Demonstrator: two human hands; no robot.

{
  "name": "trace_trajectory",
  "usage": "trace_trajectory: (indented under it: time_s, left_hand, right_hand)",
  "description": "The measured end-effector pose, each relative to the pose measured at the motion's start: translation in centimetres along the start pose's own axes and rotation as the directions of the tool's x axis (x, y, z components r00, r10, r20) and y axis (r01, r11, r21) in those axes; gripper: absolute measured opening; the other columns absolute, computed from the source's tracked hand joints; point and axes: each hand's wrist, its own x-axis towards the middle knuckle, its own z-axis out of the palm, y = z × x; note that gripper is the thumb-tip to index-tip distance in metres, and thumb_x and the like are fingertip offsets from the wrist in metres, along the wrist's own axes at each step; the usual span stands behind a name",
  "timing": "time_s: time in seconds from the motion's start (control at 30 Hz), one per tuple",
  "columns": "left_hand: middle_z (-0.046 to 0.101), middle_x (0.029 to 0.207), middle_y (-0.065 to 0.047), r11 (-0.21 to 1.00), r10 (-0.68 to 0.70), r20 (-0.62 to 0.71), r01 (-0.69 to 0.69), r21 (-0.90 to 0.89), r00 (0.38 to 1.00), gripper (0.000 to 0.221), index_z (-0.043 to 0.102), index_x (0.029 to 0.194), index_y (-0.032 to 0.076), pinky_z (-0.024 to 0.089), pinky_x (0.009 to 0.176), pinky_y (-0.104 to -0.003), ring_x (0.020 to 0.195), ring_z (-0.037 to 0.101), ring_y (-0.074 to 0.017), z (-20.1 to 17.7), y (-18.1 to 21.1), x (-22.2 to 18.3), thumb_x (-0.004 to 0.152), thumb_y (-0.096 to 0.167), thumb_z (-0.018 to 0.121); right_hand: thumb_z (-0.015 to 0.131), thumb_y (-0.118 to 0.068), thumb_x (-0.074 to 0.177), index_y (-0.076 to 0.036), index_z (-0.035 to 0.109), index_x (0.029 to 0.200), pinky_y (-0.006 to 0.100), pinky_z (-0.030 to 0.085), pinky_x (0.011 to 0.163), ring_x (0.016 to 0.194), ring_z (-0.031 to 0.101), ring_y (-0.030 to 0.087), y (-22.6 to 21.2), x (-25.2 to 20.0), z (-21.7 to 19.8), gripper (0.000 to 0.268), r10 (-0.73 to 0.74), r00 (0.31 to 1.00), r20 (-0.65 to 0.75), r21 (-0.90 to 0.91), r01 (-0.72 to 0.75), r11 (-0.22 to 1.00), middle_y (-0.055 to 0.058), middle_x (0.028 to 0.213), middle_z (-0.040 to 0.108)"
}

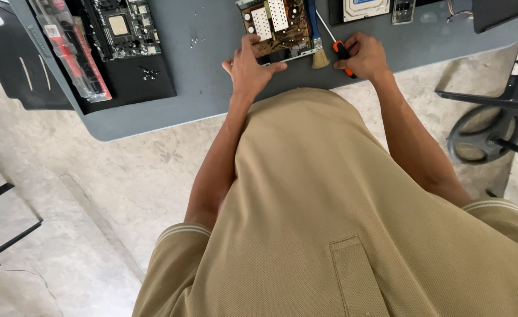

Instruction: A person disassembles a computer power supply unit using a screwdriver to access the internal fan for cleaning.

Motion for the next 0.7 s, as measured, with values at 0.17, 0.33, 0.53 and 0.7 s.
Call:
trace_trajectory:
  time_s: [0.17, 0.33, 0.53, 0.7]
  left_hand:
    - [0.095, 0.127, 0.01, 0.998, 0.069, -0.093, -0.069, 0.006, 0.993, 0.083, 0.068, 0.145, 0.033, 0.037, 0.112, -0.052, 0.131, 0.08, -0.0271, 0.3, 0.2, 0.3, 0.087, 0.072, 0.112]
    - [0.087, 0.137, 0.012, 0.966, 0.249, -0.216, -0.225, 0.128, 0.944, 0.054, 0.087, 0.135, 0.037, 0.04, 0.107, -0.052, 0.131, 0.075, -0.026, 1.7, -1.2, 1.7, 0.101, 0.077, 0.098]
    - [0.083, 0.14, 0.005, 0.948, 0.315, -0.087, -0.308, 0.083, 0.945, 0.046, 0.088, 0.147, 0.032, 0.04, 0.113, -0.056, 0.135, 0.074, -0.0299, 1.6, -0.9, 2.3, 0.113, 0.063, 0.092]
    - [0.078, 0.144, 0.0, 0.91, 0.384, -0.069, -0.365, 0.198, 0.921, 0.058, 0.084, 0.151, 0.025, 0.045, 0.116, -0.059, 0.141, 0.072, -0.0299, 3.2, 0.7, 2.8, 0.108, 0.061, 0.098]
  right_hand:
    - [0.108, -0.025, 0.087, -0.01, 0.083, 0.138, 0.045, 0.059, 0.084, 0.104, 0.074, 0.028, -1.3, -1.3, -1.2, 0.058, 0.018, 1.0, 0.02, 0.085, -0.02, 0.996, 0.004, 0.118, 0.08]
    - [0.074, -0.008, 0.1, -0.008, 0.069, 0.12, 0.038, 0.059, 0.075, 0.083, 0.077, 0.026, -6.5, -8.2, -4.6, 0.021, 0.257, 0.951, 0.171, 0.429, -0.307, 0.849, 0.015, 0.093, 0.081]
    - [0.063, -0.011, 0.105, -0.006, 0.067, 0.13, 0.039, 0.054, 0.069, 0.073, 0.062, 0.023, -7.6, -12.8, -5.5, 0.025, 0.236, 0.957, 0.168, 0.503, -0.289, 0.814, 0.011, 0.088, 0.072]
    - [0.077, -0.028, 0.11, -0.01, 0.073, 0.142, 0.05, 0.061, 0.089, 0.102, 0.077, 0.033, 0.4, -5.9, 1.5, 0.037, 0.062, 0.99, -0.124, 0.195, -0.037, 0.98, 0.008, 0.113, 0.088]
